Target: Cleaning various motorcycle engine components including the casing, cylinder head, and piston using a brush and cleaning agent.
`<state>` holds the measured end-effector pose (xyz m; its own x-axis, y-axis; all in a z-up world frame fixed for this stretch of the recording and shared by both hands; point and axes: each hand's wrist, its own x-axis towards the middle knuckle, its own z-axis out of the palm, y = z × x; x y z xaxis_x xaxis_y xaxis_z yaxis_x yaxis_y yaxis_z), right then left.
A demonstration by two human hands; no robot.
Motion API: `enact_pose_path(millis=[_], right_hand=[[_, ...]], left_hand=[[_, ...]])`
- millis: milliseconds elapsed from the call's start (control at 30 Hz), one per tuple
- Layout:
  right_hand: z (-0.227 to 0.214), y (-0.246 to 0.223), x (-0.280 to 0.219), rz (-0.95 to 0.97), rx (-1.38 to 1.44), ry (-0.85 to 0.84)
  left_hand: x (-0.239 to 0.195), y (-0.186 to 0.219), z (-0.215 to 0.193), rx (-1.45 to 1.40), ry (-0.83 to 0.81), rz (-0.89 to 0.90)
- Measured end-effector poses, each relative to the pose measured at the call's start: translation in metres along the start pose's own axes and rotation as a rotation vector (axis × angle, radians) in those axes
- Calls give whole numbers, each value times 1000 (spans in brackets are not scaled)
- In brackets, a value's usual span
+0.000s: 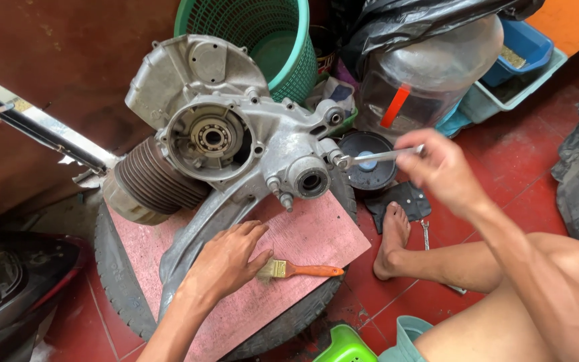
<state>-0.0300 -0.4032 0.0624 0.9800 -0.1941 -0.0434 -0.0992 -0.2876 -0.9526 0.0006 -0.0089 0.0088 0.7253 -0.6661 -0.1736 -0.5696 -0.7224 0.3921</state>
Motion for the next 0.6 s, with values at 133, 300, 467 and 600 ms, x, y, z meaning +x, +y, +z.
enact_pose_path(millis=[133,300,467,600], right_hand=[[13,-27,24,-197,16,91],[51,-68,46,-399,3,206],[76,-82,53,-526,-114,229],[72,-75,52,-337,-135,382]], left_hand=[[-1,2,-14,-48,-149,-11],[-6,6,-22,-52,-116,-1],[-13,3,-27,-48,-98,-19],[-19,-1,-26,-32,-75,-15]])
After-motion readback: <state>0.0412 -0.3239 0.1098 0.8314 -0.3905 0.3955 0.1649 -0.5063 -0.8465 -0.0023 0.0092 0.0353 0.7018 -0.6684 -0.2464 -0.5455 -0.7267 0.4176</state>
